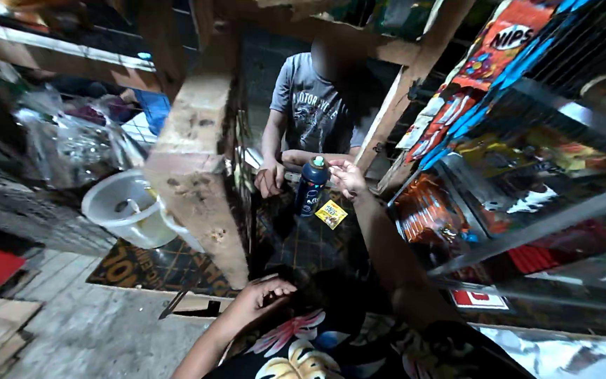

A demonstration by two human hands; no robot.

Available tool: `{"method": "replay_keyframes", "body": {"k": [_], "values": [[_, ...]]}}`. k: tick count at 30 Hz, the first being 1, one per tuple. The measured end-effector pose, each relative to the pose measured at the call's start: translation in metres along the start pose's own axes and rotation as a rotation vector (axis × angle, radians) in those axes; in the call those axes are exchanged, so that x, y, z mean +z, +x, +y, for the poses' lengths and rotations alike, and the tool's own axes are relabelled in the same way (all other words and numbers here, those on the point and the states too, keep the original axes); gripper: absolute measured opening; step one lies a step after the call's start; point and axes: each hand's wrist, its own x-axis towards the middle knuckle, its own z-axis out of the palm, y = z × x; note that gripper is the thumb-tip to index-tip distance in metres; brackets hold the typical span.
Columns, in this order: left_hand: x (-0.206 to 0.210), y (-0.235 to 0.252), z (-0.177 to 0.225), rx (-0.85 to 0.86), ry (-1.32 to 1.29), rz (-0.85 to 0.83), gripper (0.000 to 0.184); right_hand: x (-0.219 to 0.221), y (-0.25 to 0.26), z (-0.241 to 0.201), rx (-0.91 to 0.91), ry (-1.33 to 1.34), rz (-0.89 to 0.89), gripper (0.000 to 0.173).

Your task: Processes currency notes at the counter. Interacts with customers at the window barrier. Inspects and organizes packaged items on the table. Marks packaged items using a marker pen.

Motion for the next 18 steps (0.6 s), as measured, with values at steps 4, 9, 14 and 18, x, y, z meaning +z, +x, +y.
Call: {"method": "replay_keyframes", "body": {"k": [4, 9, 14, 18], "values": [[-0.002, -0.001, 0.001, -0.033, 0.000, -0.006, 0.020, 0.007, 0.019, 0.004, -0.034, 0.054, -0.046, 0.021], [-0.003, 0.000, 0.009, -0.060, -0.011, -0.016, 0.018, 0.015, 0.038, 0.010, -0.023, 0.005, -0.047, 0.024], [-0.005, 0.000, 0.018, -0.144, -0.002, -0.040, 0.019, 0.019, 0.047, 0.010, 0.009, -0.053, -0.060, 0.030], [-0.006, 0.001, 0.017, -0.122, -0.010, -0.052, 0.018, 0.016, 0.055, 0.011, -0.028, -0.084, -0.056, 0.029]]}}
